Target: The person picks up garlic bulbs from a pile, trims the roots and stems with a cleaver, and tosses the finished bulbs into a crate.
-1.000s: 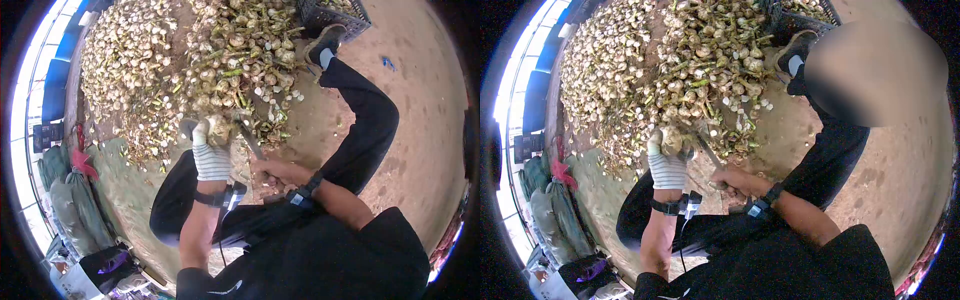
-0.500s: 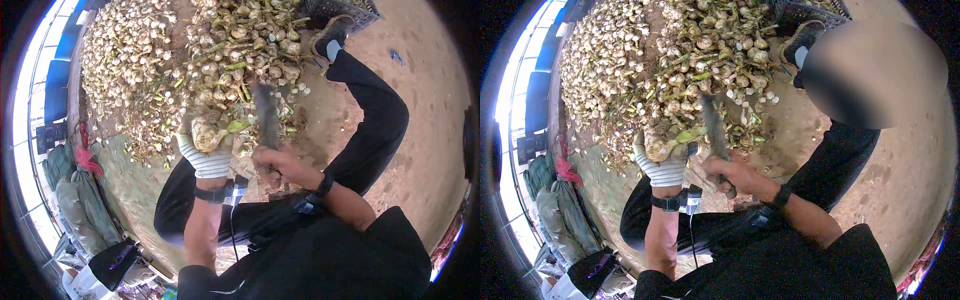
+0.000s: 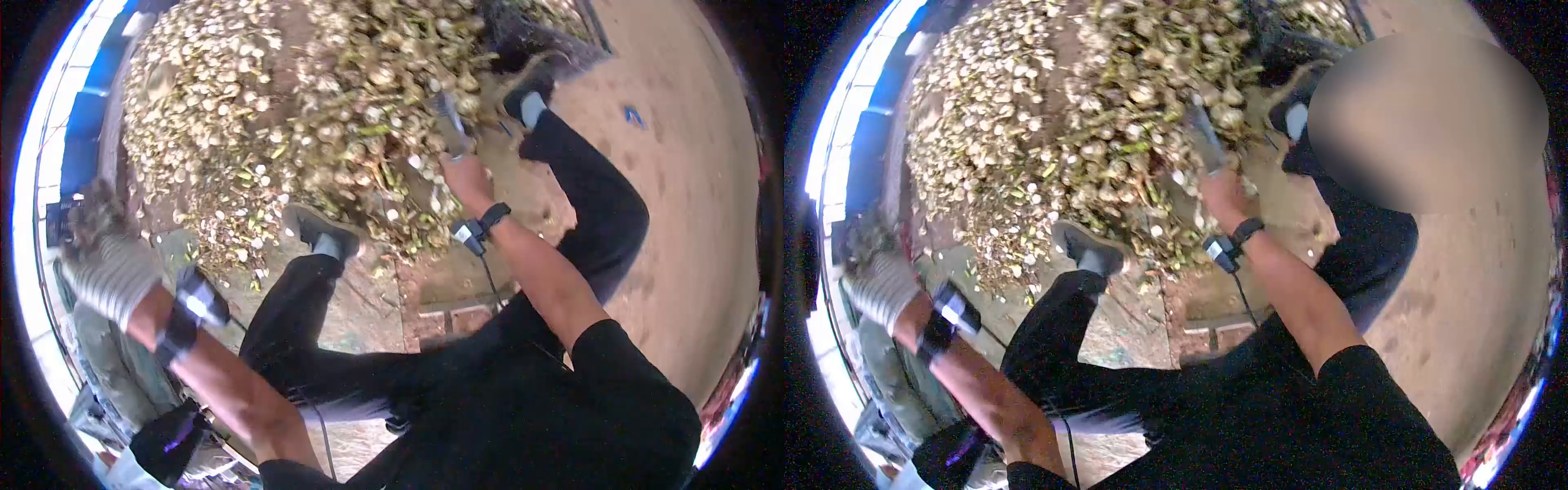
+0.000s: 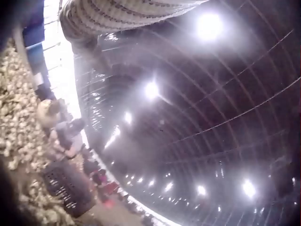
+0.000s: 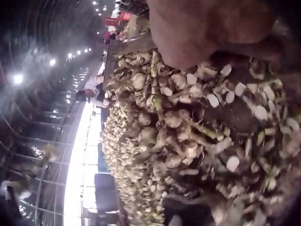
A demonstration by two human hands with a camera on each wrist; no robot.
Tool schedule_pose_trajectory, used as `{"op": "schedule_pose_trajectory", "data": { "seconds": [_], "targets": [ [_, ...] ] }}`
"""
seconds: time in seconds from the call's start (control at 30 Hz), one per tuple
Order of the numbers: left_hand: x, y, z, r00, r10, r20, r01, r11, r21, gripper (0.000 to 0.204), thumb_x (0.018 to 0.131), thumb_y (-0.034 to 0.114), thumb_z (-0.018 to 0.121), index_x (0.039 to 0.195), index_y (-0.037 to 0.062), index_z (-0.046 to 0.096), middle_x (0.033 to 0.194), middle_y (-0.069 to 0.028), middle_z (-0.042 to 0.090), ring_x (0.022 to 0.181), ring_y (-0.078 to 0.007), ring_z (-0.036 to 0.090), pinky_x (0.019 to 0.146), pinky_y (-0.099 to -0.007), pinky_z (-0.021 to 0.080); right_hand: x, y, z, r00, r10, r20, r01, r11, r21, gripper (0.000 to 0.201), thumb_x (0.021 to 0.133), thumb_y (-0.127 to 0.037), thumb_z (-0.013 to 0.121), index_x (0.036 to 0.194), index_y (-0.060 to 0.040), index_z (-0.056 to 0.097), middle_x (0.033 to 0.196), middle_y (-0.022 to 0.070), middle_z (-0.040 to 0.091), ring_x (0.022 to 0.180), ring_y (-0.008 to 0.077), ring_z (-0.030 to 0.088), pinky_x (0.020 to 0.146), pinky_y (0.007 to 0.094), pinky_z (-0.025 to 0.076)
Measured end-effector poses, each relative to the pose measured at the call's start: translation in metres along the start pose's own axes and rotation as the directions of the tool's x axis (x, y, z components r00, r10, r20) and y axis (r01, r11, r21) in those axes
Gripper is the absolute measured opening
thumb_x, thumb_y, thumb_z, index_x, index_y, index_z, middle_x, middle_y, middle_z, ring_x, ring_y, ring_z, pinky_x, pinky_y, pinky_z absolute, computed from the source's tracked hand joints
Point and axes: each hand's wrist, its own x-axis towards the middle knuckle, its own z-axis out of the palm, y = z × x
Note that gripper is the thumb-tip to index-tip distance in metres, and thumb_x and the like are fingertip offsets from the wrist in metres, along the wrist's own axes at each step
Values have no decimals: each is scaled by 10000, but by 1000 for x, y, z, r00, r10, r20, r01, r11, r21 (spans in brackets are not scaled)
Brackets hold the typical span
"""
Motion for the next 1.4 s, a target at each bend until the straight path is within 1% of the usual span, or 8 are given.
{"op": "schedule_pose_trajectory", "data": {
  "seconds": [0.17,0.27,0.33,0.67,0.73,0.8,0.97,1.4],
  "targets": [
    [-95,-6,69,991,30,-127,-39,997,-70,453,929,290,457,1247,-25,520,1189,-168,600,1078,-275,589,847,-364,513,80,-23,21,991,-63,122,22,949,313,427,823,-415,660,799,10,620,659,68,602,501,204,488,514,385,395],
    [-132,-85,55,977,-193,-95,215,893,394,364,896,334,556,1136,64,601,962,-79,645,831,-156,591,638,-243,488,75,-23,23,962,147,232,-212,935,285,351,825,-383,677,818,-45,584,628,12,539,465,139,446,459,341,372],
    [-137,-108,55,756,-653,34,653,751,-101,473,889,435,532,1168,55,567,1101,-99,596,1021,-230,558,794,-419,494,53,-23,10,893,216,394,-403,772,492,309,826,-360,678,781,-87,543,570,-3,459,448,102,423,410,283,350],
    [-174,-165,76,536,-842,69,836,540,95,402,880,306,631,1178,40,587,1016,-17,629,827,-99,584,673,-247,487,-121,-121,-69,897,-208,390,-94,774,626,189,815,-182,666,956,-59,641,813,40,644,531,64,497,446,236,397],
    [-185,-174,76,627,-750,208,759,649,51,410,884,341,613,1177,54,583,1026,-24,632,855,-120,598,719,-282,501,-160,-123,-73,893,-255,372,-42,774,631,176,814,-178,664,934,-50,653,845,58,659,572,76,537,487,244,433],
    [-191,-164,77,710,-623,329,673,737,-56,422,874,343,617,1175,51,575,1050,-22,623,906,-138,603,782,-298,504,-188,-119,-72,733,-670,118,454,611,648,163,833,-129,650,944,-11,626,795,28,626,695,67,541,524,237,422],
    [-200,-124,84,810,-398,432,458,888,-41,393,809,141,684,1163,7,577,1060,-38,633,904,-120,595,801,-277,493,-212,-110,-117,778,-517,357,259,782,567,193,826,-143,656,959,-3,640,744,31,611,690,125,561,621,304,465],
    [-220,-148,44,578,-531,620,352,847,398,605,676,172,828,1156,28,490,994,-62,654,906,-155,630,827,-299,517,-202,-107,-162,688,-597,413,617,781,100,309,701,-283,672,889,-37,674,726,229,621,697,404,618,650,440,504]
  ]
}}
